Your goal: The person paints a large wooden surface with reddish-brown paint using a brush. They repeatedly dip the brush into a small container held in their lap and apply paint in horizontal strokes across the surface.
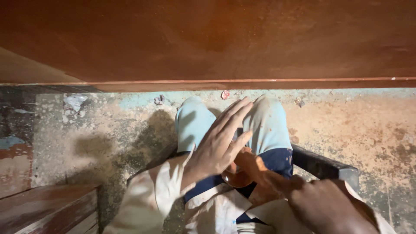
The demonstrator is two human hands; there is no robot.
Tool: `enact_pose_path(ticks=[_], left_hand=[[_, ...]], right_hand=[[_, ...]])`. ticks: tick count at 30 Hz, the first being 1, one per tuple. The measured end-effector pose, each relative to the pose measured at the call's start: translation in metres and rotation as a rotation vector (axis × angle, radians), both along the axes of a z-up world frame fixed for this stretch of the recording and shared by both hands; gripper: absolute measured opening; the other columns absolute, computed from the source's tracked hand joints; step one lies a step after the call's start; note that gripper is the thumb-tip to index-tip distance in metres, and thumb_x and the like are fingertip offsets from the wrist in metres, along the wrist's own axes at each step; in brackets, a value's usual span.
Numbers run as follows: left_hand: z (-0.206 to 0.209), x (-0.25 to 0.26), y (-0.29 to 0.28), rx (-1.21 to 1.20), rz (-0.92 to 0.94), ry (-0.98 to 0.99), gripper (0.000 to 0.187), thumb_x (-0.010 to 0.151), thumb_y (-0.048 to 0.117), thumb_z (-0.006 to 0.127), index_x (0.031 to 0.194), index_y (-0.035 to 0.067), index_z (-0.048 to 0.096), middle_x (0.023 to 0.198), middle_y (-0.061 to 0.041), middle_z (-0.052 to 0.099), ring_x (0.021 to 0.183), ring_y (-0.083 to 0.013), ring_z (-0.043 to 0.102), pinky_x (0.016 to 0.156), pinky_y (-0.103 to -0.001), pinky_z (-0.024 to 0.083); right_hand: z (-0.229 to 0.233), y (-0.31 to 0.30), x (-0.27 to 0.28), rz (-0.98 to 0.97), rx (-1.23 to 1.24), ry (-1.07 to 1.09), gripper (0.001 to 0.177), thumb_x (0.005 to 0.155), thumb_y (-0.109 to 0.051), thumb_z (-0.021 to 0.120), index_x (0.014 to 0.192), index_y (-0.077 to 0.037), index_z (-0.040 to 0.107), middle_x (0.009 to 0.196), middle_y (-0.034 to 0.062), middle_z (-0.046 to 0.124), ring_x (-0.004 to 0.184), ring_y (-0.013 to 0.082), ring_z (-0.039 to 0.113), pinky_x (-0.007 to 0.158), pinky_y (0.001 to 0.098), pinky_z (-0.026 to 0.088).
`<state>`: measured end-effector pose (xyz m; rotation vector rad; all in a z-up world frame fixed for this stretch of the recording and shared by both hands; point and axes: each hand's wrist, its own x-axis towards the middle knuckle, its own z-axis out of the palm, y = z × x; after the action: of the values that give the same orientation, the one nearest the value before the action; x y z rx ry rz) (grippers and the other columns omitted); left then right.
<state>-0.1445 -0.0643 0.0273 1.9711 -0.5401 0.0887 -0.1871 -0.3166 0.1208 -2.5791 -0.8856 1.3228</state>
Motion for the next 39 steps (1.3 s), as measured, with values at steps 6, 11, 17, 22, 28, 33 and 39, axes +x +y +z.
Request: enact_pose_path(ticks=[6,11,17,22,28,33,39], left_hand=[[0.007,-0.059,-0.018,-0.156,0.173,0.073,0.06,0.106,0.024,0.045,0.158,-0.004,0.034,0.168,-0.027,0.034,0.158,-0.0416,0.035,0.132,-0.049,0.027],[0.004,-0.071,-0.013,-0.205,0.288,0.139,0.058,0.105,0.02,0.044,0.157,-0.005,0.038,0.165,-0.027,0.038,0.155,-0.0414,0.039,0.13,-0.046,0.029],[-0.005,-0.065,-0.018,-0.201,0.274,0.249,0.049,0.107,0.017,0.045,0.153,-0.002,0.044,0.16,-0.023,0.045,0.152,-0.0368,0.042,0.126,-0.042,0.033],[-0.01,-0.058,-0.014,-0.208,0.275,0.22,0.05,0.109,0.017,0.043,0.156,0.0,0.041,0.163,-0.022,0.042,0.155,-0.0364,0.041,0.129,-0.041,0.032],[-0.017,-0.056,-0.016,-0.138,0.255,0.209,0.053,0.11,0.02,0.043,0.157,-0.002,0.037,0.166,-0.023,0.038,0.156,-0.0368,0.039,0.129,-0.042,0.031],[-0.038,-0.056,-0.019,0.132,0.165,0.209,0.059,0.107,0.028,0.049,0.155,-0.004,0.036,0.162,-0.027,0.037,0.15,-0.0404,0.037,0.124,-0.045,0.029],[-0.065,-0.07,-0.015,0.296,0.031,0.247,0.057,0.108,0.028,0.046,0.152,-0.006,0.037,0.159,-0.027,0.039,0.149,-0.039,0.039,0.123,-0.044,0.03]], right_hand=[[-0.016,0.022,-0.004,0.025,0.135,-0.038,0.057,0.097,-0.041,0.065,0.149,-0.022,0.052,0.112,0.0062,0.074,0.069,0.018,0.077,0.063,0.0316,0.063],[-0.038,0.019,-0.006,-0.332,0.319,-0.145,0.051,0.096,-0.026,0.066,0.146,-0.025,0.06,0.102,-0.0032,0.081,0.075,0.0136,0.08,0.062,0.0248,0.062],[-0.081,0.014,-0.003,-0.319,0.835,-0.415,0.048,0.071,-0.028,0.089,0.112,-0.011,0.069,0.099,0.0072,0.074,0.079,0.0235,0.077,0.069,0.0318,0.063],[-0.095,0.022,-0.004,-0.256,0.584,-0.153,0.044,0.073,-0.018,0.082,0.115,-0.011,0.074,0.121,0.0092,0.061,0.067,0.0245,0.075,0.062,0.0372,0.062],[-0.099,0.018,0.002,-0.183,0.56,-0.124,0.043,0.072,-0.016,0.079,0.114,-0.012,0.074,0.115,0.0078,0.064,0.065,0.0238,0.076,0.064,0.0362,0.064],[-0.123,0.02,0.002,-0.188,0.544,-0.167,0.045,0.072,-0.019,0.083,0.115,-0.011,0.074,0.115,0.0103,0.068,0.083,0.0279,0.076,0.077,0.0366,0.064],[-0.137,0.009,0.0,-0.086,0.509,-0.29,0.062,0.058,-0.01,0.086,0.118,-0.011,0.073,0.131,0.0144,0.065,0.108,0.0324,0.07,0.087,0.0403,0.06]])
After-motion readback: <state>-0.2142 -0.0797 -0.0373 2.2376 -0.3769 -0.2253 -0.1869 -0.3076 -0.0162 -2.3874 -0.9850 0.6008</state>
